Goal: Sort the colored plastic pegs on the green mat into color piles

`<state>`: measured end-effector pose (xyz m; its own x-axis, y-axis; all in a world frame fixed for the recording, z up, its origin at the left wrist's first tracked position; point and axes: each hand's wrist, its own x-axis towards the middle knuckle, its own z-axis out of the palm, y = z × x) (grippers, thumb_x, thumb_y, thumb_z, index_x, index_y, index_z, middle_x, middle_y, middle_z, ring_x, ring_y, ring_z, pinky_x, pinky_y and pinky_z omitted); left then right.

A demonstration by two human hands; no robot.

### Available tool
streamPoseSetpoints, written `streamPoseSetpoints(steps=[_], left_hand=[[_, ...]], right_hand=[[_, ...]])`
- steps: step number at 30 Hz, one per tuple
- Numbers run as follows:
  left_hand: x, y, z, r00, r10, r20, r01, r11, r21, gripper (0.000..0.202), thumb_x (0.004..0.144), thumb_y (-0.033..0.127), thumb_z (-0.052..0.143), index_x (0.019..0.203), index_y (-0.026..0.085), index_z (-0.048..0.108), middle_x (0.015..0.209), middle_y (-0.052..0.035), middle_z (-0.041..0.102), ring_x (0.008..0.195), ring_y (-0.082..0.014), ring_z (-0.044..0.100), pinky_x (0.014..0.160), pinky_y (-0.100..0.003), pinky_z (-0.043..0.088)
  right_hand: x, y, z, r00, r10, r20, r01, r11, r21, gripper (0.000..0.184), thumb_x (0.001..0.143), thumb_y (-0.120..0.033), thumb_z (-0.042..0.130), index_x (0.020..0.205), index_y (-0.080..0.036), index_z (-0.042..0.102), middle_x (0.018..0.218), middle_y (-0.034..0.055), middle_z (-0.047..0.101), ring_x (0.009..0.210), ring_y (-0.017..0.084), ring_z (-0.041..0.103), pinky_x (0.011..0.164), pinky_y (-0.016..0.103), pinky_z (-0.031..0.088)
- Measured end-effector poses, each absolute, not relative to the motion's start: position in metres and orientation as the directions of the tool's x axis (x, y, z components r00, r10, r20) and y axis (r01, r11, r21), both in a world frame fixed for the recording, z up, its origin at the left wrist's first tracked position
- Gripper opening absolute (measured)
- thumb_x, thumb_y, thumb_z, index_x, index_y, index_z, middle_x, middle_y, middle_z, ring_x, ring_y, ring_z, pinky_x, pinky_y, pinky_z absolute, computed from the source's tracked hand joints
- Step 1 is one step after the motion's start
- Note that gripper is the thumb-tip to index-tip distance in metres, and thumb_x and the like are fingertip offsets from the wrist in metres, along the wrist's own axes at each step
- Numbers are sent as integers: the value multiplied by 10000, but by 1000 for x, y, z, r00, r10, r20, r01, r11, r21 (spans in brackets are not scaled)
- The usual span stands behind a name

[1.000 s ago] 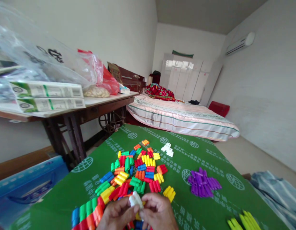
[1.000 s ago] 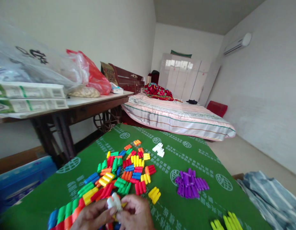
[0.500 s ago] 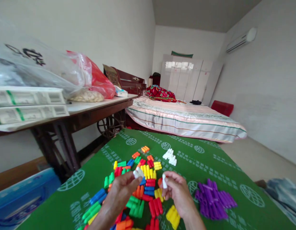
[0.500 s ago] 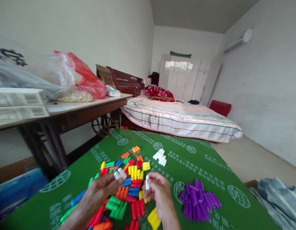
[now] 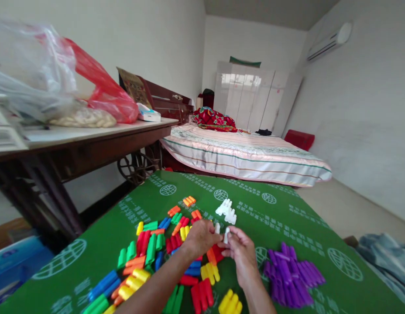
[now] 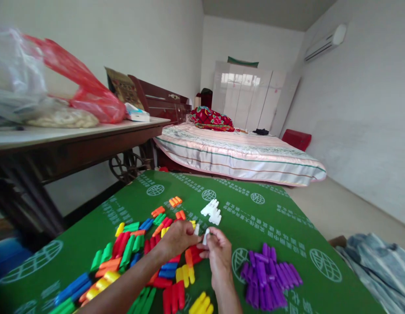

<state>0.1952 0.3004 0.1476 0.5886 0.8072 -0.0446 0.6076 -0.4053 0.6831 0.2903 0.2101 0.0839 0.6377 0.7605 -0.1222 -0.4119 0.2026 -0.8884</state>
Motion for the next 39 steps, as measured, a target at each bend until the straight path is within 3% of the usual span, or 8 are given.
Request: streamPoseSetpoints(steps=[7, 14, 18, 22, 32, 36, 39], left_hand=[[220, 290, 140, 581, 813, -44, 617, -404, 675, 264, 563, 288, 684, 529, 196, 439, 513, 67, 422, 533, -103, 392, 505, -237, 247], [229, 283, 145, 541, 840, -41, 670, -402, 624, 185, 599, 259, 666, 706, 191, 531, 578, 60, 471, 570, -114, 446, 512, -238, 262], [233, 280, 148, 555, 829, -63, 665, -397, 633, 175, 602, 241, 647, 761, 189, 596, 589, 57, 501, 585, -118, 499, 511, -230, 284], [239, 277, 144, 554, 827, -95, 679, -383, 627, 25, 639, 210, 595, 655, 195, 608, 553, 49, 526, 592, -118, 544, 509, -214, 311], [246, 272, 139, 541, 840, -25, 706, -438, 556, 144, 758, 206, 553, 891, 169, 594, 734, -43, 655, 695, -177, 604, 574, -258, 345], [247, 275, 135, 549, 836, -8, 697, -453, 556, 155, 762, 177, 551, 917, 180, 567, 772, -40, 673, 730, -166, 625, 607, -244, 387], [250, 286, 134, 525, 851, 3, 712, -441, 546, 163, 753, 172, 546, 914, 192, 562, 777, -33, 680, 729, -164, 641, 613, -236, 411]], right_hand=[[301, 210, 75, 648, 760, -53, -396, 276, -876, 520, 655, -508, 763, 1023, -161, 641, 830, 35, 701, 659, 165, 659, 535, 270, 547], [305, 212, 74, 679, 725, -119, -424, 254, -869, 653, 572, -601, 763, 1042, -164, 645, 865, 62, 726, 660, 206, 666, 524, 289, 533], [305, 214, 71, 688, 716, -121, -416, 252, -874, 633, 630, -653, 692, 1049, -180, 652, 928, 70, 729, 764, 238, 675, 592, 309, 543], [304, 213, 72, 689, 723, -39, -311, 246, -918, 576, 701, -669, 615, 1013, -188, 677, 982, 70, 722, 917, 249, 653, 751, 317, 533], [305, 211, 79, 683, 722, 109, -87, 229, -969, 570, 814, -654, 484, 1037, -180, 708, 1075, 79, 707, 1040, 241, 615, 934, 323, 447], [305, 212, 78, 661, 742, 113, -85, 223, -971, 581, 821, -643, 485, 1097, -180, 700, 1124, 84, 691, 1071, 245, 605, 922, 320, 459], [304, 215, 74, 693, 720, 20, -179, 198, -964, 643, 793, -674, 491, 1159, -173, 658, 1111, 105, 687, 982, 249, 644, 778, 320, 523]])
